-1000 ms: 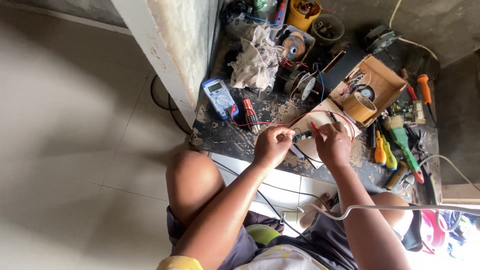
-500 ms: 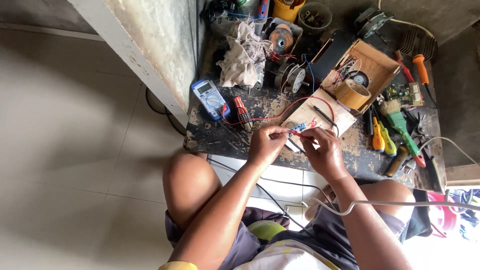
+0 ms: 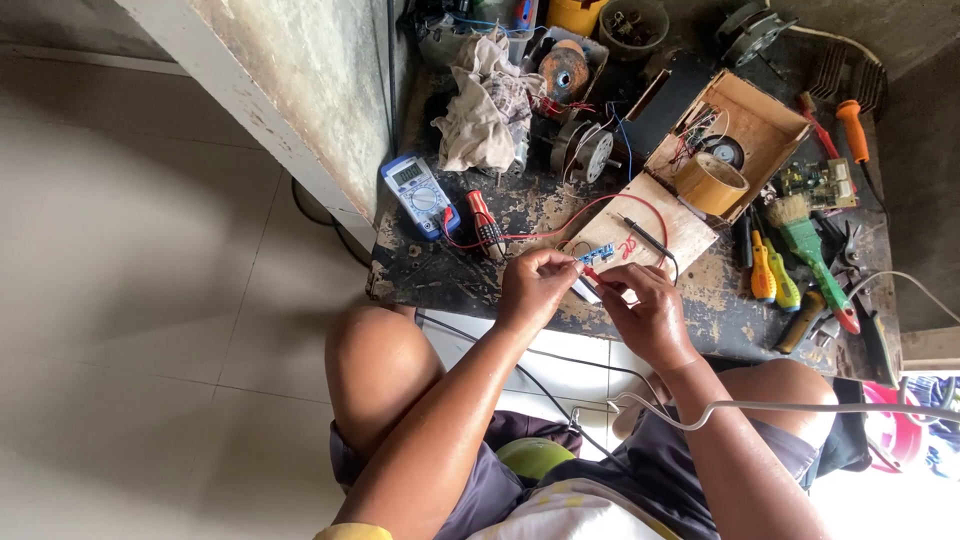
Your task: Wiring and organizing connections on a small circuit board as part of an electronics repair task.
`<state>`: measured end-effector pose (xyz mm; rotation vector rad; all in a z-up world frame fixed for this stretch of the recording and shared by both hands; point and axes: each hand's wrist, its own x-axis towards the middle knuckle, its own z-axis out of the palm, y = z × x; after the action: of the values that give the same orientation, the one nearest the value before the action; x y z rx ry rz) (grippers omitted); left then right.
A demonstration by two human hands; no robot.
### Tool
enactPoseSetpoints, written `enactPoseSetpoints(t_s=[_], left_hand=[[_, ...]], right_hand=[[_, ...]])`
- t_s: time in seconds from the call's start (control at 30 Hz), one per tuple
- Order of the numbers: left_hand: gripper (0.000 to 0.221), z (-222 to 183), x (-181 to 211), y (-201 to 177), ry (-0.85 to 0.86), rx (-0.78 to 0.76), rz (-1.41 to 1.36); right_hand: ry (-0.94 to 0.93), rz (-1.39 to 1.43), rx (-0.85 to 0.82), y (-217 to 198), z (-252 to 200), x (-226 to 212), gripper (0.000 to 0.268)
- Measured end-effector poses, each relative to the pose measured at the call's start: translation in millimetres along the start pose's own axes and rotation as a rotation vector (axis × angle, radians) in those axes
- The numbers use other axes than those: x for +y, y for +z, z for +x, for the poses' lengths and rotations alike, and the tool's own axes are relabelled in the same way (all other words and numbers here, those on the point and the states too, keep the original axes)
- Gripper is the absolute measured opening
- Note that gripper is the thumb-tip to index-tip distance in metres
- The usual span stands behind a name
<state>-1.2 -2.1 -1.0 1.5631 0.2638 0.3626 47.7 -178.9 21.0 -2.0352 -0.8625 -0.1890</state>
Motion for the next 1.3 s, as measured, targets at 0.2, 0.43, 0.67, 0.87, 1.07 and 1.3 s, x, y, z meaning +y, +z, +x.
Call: enactPoseSetpoints(t_s=[0.2,0.43,0.67,0.87,1.07,1.3], left_hand=[[0.012,3.1,0.8,3.8,-0.090,0.045,-0.022],[0.012,0.0,15.5,5.2,-0.114,0.042,-0.114],[0.005,2.5,8.0,-1.1,0.010,-0.019,-0.028],[0.006,-2.0,21.1,-0.6,0.259,-0.116,0.227],[0.007,-5.4,25.1,-2.1,0.356,-0.203,0.187],[0.012,-10.2,41.3,0.2,0.502,-0.309,0.172]], right_hand=[[0.012,0.022,-0.013,-2.3,0.8,-7.7,0.017],[0.021,0.036,-0.009,-4.4,-1.7,-3.2,0.017],[0.037,0.080,0.038,-3.1,-0.3,11.2,0.015],[0.091,-0.398,0.108,-8.4,34.3,57.6,0.018],[0.220,-0.602,-0.028,8.2,46.8,125.5,0.016],[0.363,0.383,0.017,-31.9,32.0,24.2,0.034]])
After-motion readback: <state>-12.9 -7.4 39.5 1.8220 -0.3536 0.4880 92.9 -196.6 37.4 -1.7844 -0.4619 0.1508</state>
